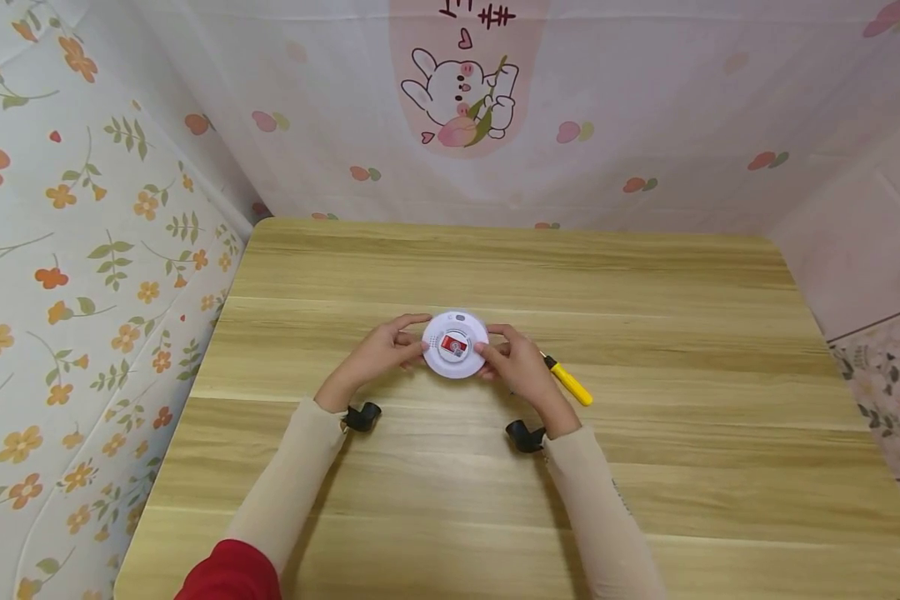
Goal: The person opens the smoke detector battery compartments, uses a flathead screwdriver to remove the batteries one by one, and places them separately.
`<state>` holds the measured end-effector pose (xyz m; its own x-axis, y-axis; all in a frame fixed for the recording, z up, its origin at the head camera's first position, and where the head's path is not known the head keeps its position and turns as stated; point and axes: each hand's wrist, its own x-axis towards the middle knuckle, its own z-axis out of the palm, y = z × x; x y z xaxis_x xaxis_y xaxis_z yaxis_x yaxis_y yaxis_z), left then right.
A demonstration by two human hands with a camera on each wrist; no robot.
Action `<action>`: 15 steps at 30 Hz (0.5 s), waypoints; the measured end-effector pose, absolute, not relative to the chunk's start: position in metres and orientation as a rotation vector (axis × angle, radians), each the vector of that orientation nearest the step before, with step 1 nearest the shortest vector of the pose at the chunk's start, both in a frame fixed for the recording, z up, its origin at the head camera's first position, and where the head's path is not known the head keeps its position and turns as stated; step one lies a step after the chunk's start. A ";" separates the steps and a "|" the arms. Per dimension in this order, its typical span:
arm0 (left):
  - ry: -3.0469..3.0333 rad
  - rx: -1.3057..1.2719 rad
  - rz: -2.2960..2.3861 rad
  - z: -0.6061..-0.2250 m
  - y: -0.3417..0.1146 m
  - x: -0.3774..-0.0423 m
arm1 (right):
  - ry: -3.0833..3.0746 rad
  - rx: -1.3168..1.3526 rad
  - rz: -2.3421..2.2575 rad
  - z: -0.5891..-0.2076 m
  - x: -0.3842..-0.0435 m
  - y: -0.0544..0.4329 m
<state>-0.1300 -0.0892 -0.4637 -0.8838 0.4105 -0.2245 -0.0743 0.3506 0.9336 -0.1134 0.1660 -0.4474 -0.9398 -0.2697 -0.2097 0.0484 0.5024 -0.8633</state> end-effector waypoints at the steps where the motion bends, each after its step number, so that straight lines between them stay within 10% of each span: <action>1: 2.188 0.291 1.552 -0.465 -0.089 -0.130 | 2.423 -0.171 -1.421 -0.449 -0.113 0.166; 15: 2.138 0.351 1.429 -0.480 -0.091 -0.130 | 2.421 -0.168 -1.314 -0.464 -0.115 0.161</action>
<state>-0.1304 -0.0906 -0.4795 -0.8206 0.4925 -0.2898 -0.0797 0.4035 0.9115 -0.1148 0.1615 -0.4638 -0.9207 -0.2804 -0.2715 0.0749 0.5557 -0.8280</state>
